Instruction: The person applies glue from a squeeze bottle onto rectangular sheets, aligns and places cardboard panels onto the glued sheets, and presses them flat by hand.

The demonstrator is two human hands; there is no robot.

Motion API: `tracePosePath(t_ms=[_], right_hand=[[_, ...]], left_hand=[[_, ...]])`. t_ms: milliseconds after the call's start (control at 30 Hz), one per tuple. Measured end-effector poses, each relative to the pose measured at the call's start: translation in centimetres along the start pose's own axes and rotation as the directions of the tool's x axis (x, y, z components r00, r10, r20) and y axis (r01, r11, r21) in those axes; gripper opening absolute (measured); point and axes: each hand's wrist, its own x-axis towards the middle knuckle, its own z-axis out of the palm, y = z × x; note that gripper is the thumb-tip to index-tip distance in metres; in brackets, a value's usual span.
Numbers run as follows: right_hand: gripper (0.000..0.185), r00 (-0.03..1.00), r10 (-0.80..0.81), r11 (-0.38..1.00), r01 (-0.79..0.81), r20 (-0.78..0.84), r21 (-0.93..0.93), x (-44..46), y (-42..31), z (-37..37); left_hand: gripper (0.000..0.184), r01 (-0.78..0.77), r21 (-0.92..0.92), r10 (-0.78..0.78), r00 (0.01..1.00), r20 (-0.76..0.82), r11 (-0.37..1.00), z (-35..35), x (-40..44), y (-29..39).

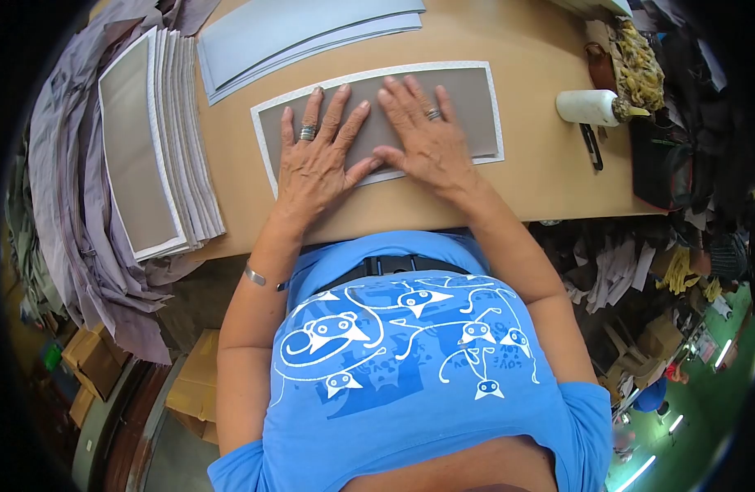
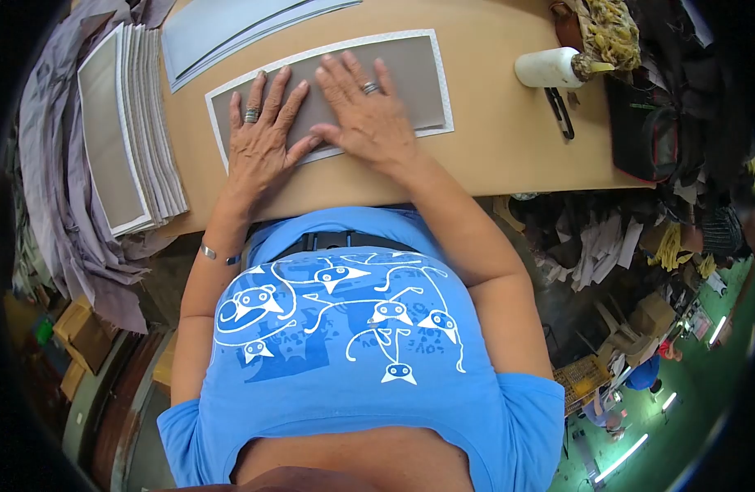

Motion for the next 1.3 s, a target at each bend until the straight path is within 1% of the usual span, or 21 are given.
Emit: tracePosePath(t_ms=[33,133,233,367,467,600,633,733,833,900,933,1033,1133,1233,1300], right_hand=[[0.074,1.0,0.018,1.0,-0.017,0.026,-0.017,-0.2,0.9,-0.1],[0.077,0.979,0.205,0.978,-0.205,-0.001,-0.039,-0.5,3.6,-0.8],[0.079,0.963,0.269,0.96,-0.268,0.001,-0.085,-0.8,4.5,-1.4],[0.08,0.968,0.25,0.963,-0.251,-0.015,-0.098,-0.8,4.7,-1.1],[0.079,0.968,0.249,0.965,-0.249,-0.009,-0.088,-0.8,4.7,-1.3],[0.077,0.968,0.252,0.965,-0.252,-0.008,-0.07,-0.8,4.7,-1.3],[0.077,0.967,0.253,0.965,-0.254,-0.01,-0.062,-0.8,4.6,-1.3],[0.076,0.953,0.303,0.944,-0.301,-0.002,-0.134,-0.5,4.0,-1.5],[0.074,0.977,0.213,0.949,-0.213,-0.022,-0.233,1.0,0.4,-1.3],[0.074,0.994,0.054,0.993,-0.043,0.095,-0.108,1.5,-3.6,0.2],[0.074,0.989,-0.03,0.998,0.036,0.142,-0.042,1.4,-4.4,0.7],[0.076,0.99,-0.05,0.996,0.04,0.135,0.077,1.0,-2.3,0.4],[0.076,0.994,0.109,0.986,-0.105,0.023,-0.129,-0.4,2.6,-0.9],[0.078,0.946,0.323,0.936,-0.317,0.015,-0.154,-1.4,5.8,-2.2],[0.078,0.937,0.342,0.926,-0.349,-0.07,-0.147,-1.6,5.7,-3.4]], left_hand=[[0.07,-0.005,-0.019,0.005,1.0,-0.005,1.0,0.0,0.0,0.0],[0.068,-0.003,-0.031,0.003,1.0,0.0,1.0,-0.1,0.0,0.0],[0.069,0.023,-0.013,-0.023,1.0,0.005,1.0,-0.2,0.1,0.4],[0.072,-0.003,-0.055,0.001,1.0,-0.031,0.998,0.7,0.9,1.9],[0.071,-0.028,-0.101,0.028,1.0,0.001,0.995,-0.5,0.5,0.4],[0.072,0.079,-0.041,-0.076,0.995,0.058,0.996,-1.8,-1.0,-3.0],[0.071,0.089,0.02,-0.09,0.994,0.056,0.996,-1.7,-1.2,-3.5],[0.072,0.086,0.006,-0.087,0.995,0.044,0.996,-1.4,-1.3,-3.6],[0.075,0.07,0.01,-0.07,0.997,0.028,0.998,-1.3,-1.3,-3.6],[0.075,0.063,-0.003,-0.063,0.998,0.005,0.998,-1.2,-1.5,-3.7],[0.076,0.056,-0.009,-0.056,0.998,-0.01,0.998,-1.0,-1.4,-3.8],[0.08,0.055,0.002,-0.055,0.998,-0.007,0.998,-0.9,-1.3,-3.9],[0.088,0.046,-0.053,-0.045,0.999,0.014,0.998,-1.2,-1.4,-3.9],[0.096,0.057,-0.025,-0.055,0.997,0.048,0.998,-2.3,-1.3,-3.3],[0.098,0.062,-0.043,-0.062,0.998,0.022,0.997,-2.9,-0.9,-2.3]])
